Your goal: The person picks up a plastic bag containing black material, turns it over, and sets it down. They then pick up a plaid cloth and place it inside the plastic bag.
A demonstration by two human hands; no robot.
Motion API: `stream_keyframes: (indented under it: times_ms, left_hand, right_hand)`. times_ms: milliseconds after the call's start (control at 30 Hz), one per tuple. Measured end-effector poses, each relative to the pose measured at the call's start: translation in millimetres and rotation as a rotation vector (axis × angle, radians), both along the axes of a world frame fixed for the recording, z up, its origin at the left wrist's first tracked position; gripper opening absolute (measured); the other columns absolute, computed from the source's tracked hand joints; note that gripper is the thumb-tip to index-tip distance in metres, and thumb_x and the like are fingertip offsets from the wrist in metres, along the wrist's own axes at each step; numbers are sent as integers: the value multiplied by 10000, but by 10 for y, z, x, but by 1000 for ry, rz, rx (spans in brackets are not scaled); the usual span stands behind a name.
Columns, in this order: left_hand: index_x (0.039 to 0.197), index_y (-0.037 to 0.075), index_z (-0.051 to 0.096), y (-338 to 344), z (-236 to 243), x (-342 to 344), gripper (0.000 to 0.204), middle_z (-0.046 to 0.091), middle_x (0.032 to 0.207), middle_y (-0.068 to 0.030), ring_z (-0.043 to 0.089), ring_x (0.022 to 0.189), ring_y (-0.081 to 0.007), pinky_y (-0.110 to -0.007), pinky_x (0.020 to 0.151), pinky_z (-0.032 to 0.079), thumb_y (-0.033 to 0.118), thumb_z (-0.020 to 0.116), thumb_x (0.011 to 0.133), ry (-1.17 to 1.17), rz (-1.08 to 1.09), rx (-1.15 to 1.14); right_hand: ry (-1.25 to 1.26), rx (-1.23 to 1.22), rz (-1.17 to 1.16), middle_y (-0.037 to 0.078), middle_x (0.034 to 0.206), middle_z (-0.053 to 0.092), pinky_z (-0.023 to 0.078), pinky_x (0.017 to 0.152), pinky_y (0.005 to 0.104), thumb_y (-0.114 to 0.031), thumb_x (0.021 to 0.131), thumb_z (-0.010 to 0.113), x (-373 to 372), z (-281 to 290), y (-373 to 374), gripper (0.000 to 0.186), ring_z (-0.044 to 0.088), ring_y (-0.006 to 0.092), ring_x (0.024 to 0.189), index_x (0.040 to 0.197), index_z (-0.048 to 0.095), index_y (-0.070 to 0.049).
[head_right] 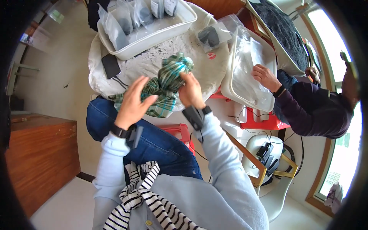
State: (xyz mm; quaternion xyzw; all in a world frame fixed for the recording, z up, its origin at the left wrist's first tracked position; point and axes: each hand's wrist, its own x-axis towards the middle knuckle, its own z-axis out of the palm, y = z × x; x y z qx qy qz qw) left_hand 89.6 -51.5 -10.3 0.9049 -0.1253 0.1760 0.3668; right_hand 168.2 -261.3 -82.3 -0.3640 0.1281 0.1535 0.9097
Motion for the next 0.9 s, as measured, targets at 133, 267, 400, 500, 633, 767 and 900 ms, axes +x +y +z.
stream_keyframes:
  times_ms: [133,267,400,500,633,767,900]
  left_hand:
    - [1202,27,532,-264,173,47,472,615,1070,-214,585,962,-389,-411,832,451,334,641,860,174,-77,-234]
    - [1108,8,554,-37,287,86,346,626,991,-164,617,869,-287,-351,724,461,278,603,897,668,60,-335]
    - [1020,13,561,123,76,70,184,603,936,-51,548,851,-107,-275,716,427,180,513,959,487,13,-916]
    - [1022,22,563,133,85,41,158,583,933,-7,501,861,-58,-241,749,419,146,473,981,498,3,-1269]
    - [1061,27,570,196,109,28,180,580,975,20,490,894,-40,-215,803,405,131,438,997,452,-8,-1365]
    - [1077,17,577,208,19,-1,229,586,987,13,492,897,-41,-210,825,409,196,459,997,386,124,-1297]
    - [1090,1,586,114,52,-121,321,597,1006,-7,506,898,-52,-223,808,425,280,454,1001,597,111,-1085]
  right_hand:
    - [-132,14,154,74,1076,613,422,935,362,-161,959,480,-505,776,337,216,580,196,1010,1129,511,-32]
    - [-222,-44,242,45,1047,609,445,888,330,-157,970,486,-533,794,226,149,577,156,988,1075,512,-53]
    - [-216,-4,399,22,1031,607,458,838,297,-147,966,504,-493,867,147,94,574,128,967,1027,514,-76]
    - [-223,-27,474,9,1015,606,461,807,279,-144,959,523,-472,907,132,69,573,114,941,998,513,-89]
    - [-228,51,520,7,989,597,456,804,277,-155,956,532,-451,889,97,79,561,109,912,996,516,-88]
    - [-125,147,310,3,955,583,450,792,263,-151,946,548,-479,928,241,84,550,104,896,982,509,-86]
    - [-313,-43,329,9,966,584,448,811,260,-157,935,564,-442,831,296,109,550,108,924,987,508,-79]
